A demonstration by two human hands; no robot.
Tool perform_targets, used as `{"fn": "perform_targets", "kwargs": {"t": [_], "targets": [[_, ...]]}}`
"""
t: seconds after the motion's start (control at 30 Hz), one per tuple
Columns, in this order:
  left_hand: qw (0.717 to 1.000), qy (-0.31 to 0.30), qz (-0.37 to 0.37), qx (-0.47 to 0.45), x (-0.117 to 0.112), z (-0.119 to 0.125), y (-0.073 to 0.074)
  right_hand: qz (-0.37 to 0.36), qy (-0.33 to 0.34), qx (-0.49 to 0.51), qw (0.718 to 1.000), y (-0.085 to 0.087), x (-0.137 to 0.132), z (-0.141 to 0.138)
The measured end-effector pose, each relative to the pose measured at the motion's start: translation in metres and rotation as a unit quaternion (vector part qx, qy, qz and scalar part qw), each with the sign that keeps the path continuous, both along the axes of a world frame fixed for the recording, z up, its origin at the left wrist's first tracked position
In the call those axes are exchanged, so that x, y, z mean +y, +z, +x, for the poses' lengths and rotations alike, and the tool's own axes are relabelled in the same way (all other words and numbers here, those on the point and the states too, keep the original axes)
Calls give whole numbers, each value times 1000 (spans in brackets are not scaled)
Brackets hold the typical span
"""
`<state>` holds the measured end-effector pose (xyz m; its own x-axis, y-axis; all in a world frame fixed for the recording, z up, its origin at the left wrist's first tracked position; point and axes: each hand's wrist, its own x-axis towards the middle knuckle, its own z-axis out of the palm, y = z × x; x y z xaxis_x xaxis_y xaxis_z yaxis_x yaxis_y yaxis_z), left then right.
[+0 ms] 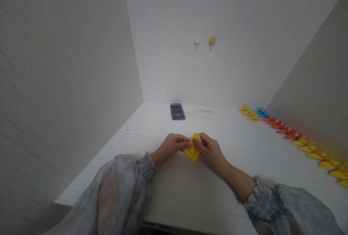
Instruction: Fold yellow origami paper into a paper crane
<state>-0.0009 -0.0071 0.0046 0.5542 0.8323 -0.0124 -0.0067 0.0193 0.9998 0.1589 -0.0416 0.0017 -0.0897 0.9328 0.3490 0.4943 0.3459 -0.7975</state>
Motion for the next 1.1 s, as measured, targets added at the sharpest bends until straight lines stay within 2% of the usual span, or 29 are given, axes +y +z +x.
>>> {"fn": "perform_targets", "kwargs": {"t": [0.17, 0.3, 0.4, 0.57, 0.73, 0.93, 1.1], "targets": [[1000, -19, 2, 2, -3, -1, 4, -10, 12, -13, 1000, 1, 0, 1], [1000, 8, 13, 26, -4, -1, 5, 17, 25, -15, 999, 8, -1, 1], [1000, 1, 10, 29, -5, -1, 3, 25, 38, 27, 999, 11, -1, 0], [998, -60, -20, 7, -6, -1, -1, -49, 68, 142, 986, 7, 0, 1], [997, -59, -49, 10, -6, -3, -4, -69, 56, 211, 973, 5, 0, 3], [996, -60, -71, 3, -6, -3, -4, -67, 64, 223, 970, 5, 0, 3], [998, -29, -59, 16, -4, -3, -4, -79, 53, 181, 979, 4, 0, 0]]}}
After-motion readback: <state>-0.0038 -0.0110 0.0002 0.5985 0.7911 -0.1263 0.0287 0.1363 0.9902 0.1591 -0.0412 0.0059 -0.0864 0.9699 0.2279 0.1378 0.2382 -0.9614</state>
